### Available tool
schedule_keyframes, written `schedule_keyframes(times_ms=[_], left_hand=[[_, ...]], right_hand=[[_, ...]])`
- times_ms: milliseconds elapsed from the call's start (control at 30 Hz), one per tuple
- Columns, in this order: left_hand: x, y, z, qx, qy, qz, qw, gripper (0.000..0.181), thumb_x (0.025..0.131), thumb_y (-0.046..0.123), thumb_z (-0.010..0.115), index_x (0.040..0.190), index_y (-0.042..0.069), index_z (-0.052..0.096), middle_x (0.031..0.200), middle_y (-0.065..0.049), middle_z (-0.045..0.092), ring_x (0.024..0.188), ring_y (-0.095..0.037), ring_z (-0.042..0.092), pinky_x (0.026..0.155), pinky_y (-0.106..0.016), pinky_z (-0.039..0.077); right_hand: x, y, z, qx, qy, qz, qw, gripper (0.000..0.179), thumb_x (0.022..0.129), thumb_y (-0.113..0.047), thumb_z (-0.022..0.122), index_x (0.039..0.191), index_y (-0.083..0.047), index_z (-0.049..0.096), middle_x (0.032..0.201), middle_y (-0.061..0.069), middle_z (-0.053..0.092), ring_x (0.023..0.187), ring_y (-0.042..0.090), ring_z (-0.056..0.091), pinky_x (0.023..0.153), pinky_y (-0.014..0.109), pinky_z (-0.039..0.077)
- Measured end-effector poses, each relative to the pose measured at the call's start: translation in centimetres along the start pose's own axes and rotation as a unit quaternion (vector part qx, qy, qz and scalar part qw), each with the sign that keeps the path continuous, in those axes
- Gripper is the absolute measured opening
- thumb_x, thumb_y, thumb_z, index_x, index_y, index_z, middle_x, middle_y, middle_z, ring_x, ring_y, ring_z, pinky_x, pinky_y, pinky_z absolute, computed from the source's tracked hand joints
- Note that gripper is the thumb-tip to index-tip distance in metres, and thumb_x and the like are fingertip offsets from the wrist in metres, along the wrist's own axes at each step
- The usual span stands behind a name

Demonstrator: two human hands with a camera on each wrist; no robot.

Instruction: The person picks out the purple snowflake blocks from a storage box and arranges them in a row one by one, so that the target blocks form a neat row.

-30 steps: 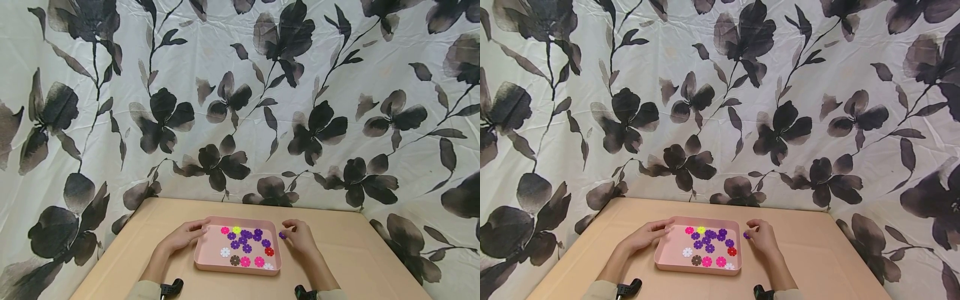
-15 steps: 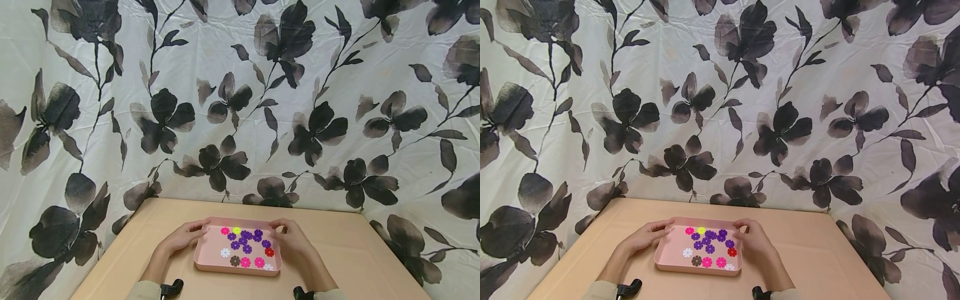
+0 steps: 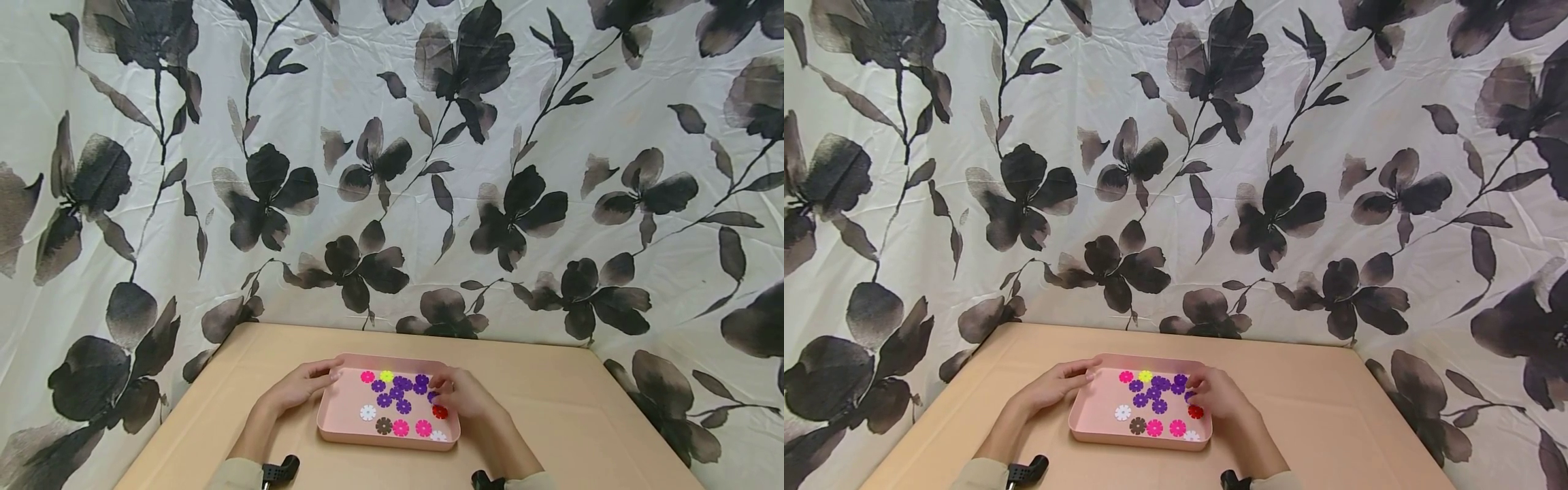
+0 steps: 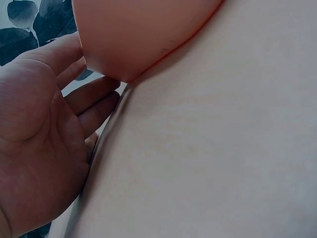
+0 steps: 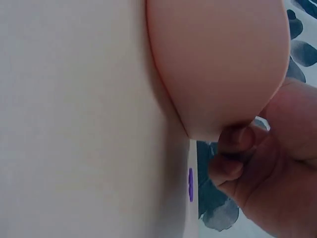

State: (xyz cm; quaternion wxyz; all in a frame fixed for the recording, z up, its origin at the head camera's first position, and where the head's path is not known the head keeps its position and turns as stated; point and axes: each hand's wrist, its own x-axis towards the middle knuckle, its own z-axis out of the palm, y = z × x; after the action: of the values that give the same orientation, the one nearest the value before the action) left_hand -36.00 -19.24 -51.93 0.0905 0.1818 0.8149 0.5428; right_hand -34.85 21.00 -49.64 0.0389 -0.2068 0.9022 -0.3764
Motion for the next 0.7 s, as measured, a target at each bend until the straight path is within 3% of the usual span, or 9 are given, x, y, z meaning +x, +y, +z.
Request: schedule_keyframes(times_ms=[100,267,700], left_hand=[[0.03,0.06,-0.01,-0.001,0.004,-0.005,1.0000,0.051,0.106,0.035,0.061,0.152,0.014,0.055,0.164,-0.011,0.044,0.156,-0.040,0.030,0.128,-0.060,0.023],[0.05,0.12,-0.07,0.000,0.003,-0.006,1.0000,0.052,0.106,0.036,0.061,0.153,0.014,0.054,0.164,-0.011,0.043,0.156,-0.041,0.030,0.127,-0.060,0.023],[0.05,0.22,0.00,-0.004,0.003,0.000,1.0000,0.050,0.107,0.031,0.060,0.153,0.012,0.054,0.165,-0.013,0.042,0.156,-0.041,0.030,0.127,-0.061,0.023]], right_hand=[[-0.01,-0.17,0.33,-0.021,-0.004,-0.004,0.9998,0.018,0.091,-0.008,0.079,0.108,-0.009,0.075,0.101,0.004,0.069,0.091,0.019,0.060,0.076,0.025,0.060],[-0.02,-0.45,0.70,-0.041,-0.005,-0.002,0.9991,0.012,0.091,-0.005,0.078,0.101,-0.010,0.074,0.090,0.002,0.065,0.080,0.017,0.059,0.066,0.022,0.056],[-0.02,-0.65,0.71,-0.021,-0.013,0.013,0.9996,0.014,0.088,0.000,0.080,0.091,-0.012,0.073,0.085,0.000,0.064,0.073,0.015,0.060,0.064,0.022,0.058]])
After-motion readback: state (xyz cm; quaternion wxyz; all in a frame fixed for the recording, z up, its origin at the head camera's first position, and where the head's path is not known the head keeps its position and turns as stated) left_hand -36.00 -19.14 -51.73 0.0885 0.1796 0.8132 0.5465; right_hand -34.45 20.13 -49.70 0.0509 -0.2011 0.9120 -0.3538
